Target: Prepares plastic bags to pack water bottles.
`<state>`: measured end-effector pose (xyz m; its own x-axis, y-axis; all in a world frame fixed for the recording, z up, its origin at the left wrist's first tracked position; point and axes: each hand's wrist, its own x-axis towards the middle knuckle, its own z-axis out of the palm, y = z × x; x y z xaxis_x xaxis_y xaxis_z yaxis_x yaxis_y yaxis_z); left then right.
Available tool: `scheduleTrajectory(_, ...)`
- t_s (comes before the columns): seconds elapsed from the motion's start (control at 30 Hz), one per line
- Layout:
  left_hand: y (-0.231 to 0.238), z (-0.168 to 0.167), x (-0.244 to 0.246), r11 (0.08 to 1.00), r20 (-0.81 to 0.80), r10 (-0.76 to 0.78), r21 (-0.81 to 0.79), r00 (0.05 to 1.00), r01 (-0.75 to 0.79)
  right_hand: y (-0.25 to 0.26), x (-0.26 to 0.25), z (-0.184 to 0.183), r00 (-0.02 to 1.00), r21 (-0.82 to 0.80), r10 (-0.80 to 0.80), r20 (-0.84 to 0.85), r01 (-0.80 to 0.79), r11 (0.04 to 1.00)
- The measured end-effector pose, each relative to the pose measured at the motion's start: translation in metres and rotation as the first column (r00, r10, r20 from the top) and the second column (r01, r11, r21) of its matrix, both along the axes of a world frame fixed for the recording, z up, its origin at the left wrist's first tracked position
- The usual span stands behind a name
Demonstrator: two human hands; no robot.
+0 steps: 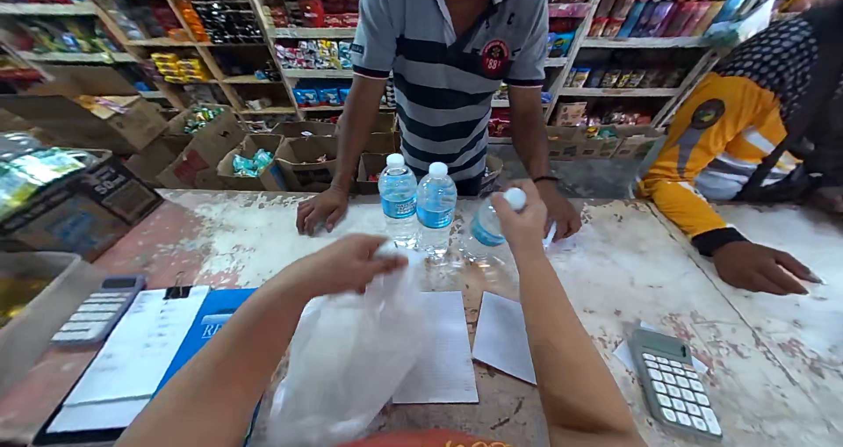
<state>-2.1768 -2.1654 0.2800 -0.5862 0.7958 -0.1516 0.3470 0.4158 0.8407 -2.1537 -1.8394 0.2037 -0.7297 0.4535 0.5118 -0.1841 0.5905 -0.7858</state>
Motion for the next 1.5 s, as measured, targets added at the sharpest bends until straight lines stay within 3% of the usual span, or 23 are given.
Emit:
scheduleTrajectory(0.07,-0.002,-0.004,-0.008,0.947,0.117,0.29,0.109,0.95,-0.302,-0.001,0.02,-0.016,0.987,0.005,-0.023,-0.157,0.024,1.0)
scheduleTrajectory(0.13,-0.01,-0.003,-0.016,0.854,0.338,0.385,0.223,0.858,-0.471,0.004,0.042,-0.025,0.964,-0.121,-0.036,-0.264,0.004,0.993)
scheduleTrajectory(0.23,-0.025,-0.001,-0.033,0.751,0.555,0.318,0.347,0.769,-0.562,0.005,0.093,0.009,0.93,-0.45,-0.076,-0.36,-0.102,0.887)
scheduleTrajectory(0.3,-0.03,-0.003,-0.034,0.702,0.598,0.328,0.363,0.731,-0.612,0.007,0.135,0.037,0.871,-0.537,-0.017,-0.492,-0.288,0.793)
scheduleTrajectory(0.37,-0.028,-0.003,-0.024,0.678,0.597,0.363,0.357,0.715,-0.643,0.016,0.167,0.051,0.759,-0.538,0.109,-0.642,-0.547,0.642)
scheduleTrajectory(0.43,-0.019,0.002,-0.003,0.657,0.57,0.391,0.377,0.723,-0.653,0.012,0.178,0.063,0.63,-0.471,0.166,-0.759,-0.707,0.527)
scheduleTrajectory(0.5,-0.013,0.013,0.019,0.666,0.507,0.378,0.432,0.774,-0.608,-0.019,0.177,0.081,0.622,-0.452,0.151,-0.768,-0.694,0.561)
scheduleTrajectory(0.6,-0.017,0.02,0.054,0.666,0.34,0.392,0.536,0.855,-0.519,-0.084,0.157,0.085,0.718,-0.364,0.153,-0.679,-0.51,0.78)
scheduleTrajectory(0.7,-0.018,0.007,0.092,0.556,0.324,0.352,0.683,0.878,-0.474,-0.149,0.107,0.057,0.691,-0.1,0.32,-0.648,-0.494,0.864)
scheduleTrajectory(0.8,-0.024,0.003,0.115,0.292,0.519,0.163,0.787,0.839,-0.544,-0.198,0.045,0.029,0.757,-0.056,0.409,-0.509,-0.503,0.862)
scheduleTrajectory(0.87,-0.054,0.018,0.106,0.065,0.531,0.234,0.827,0.814,-0.558,-0.211,0.018,0.021,0.876,-0.119,0.437,-0.205,-0.466,0.877)
scheduleTrajectory(0.93,-0.104,0.023,0.078,-0.132,0.537,0.248,0.843,0.806,-0.521,-0.215,0.001,0.023,0.861,-0.083,0.486,0.151,-0.479,0.874)
scheduleTrajectory(1.0,-0.144,0.01,0.055,-0.228,0.621,0.149,0.779,0.769,-0.585,-0.217,-0.014,0.029,0.803,-0.003,0.509,0.311,-0.534,0.845)
scheduleTrajectory(1.1,-0.157,-0.011,0.046,-0.251,0.695,0.229,0.719,0.682,-0.648,-0.217,-0.033,0.047,0.677,0.005,0.551,0.487,-0.634,0.774)
scheduleTrajectory(1.17,-0.156,-0.019,0.045,-0.194,0.68,0.271,0.732,0.682,-0.653,-0.214,-0.043,0.05,0.607,-0.01,0.56,0.564,-0.673,0.739)
scheduleTrajectory(1.27,-0.149,-0.023,0.041,-0.104,0.655,0.255,0.75,0.711,-0.653,-0.21,-0.035,0.057,0.659,0.136,0.462,0.593,-0.648,0.749)
scheduleTrajectory(1.37,-0.136,-0.027,0.038,-0.063,0.674,0.159,0.736,0.722,-0.674,-0.201,0.002,0.085,0.618,0.209,0.416,0.667,-0.691,0.692)
scheduleTrajectory(1.43,-0.127,-0.029,0.04,-0.032,0.691,0.101,0.721,0.715,-0.692,-0.182,0.033,0.11,0.607,0.136,0.569,0.555,-0.741,0.658)
scheduleTrajectory(1.5,-0.122,-0.03,0.042,-0.019,0.679,0.022,0.734,0.733,-0.679,-0.156,0.046,0.13,0.687,0.038,0.695,0.21,-0.717,0.696)
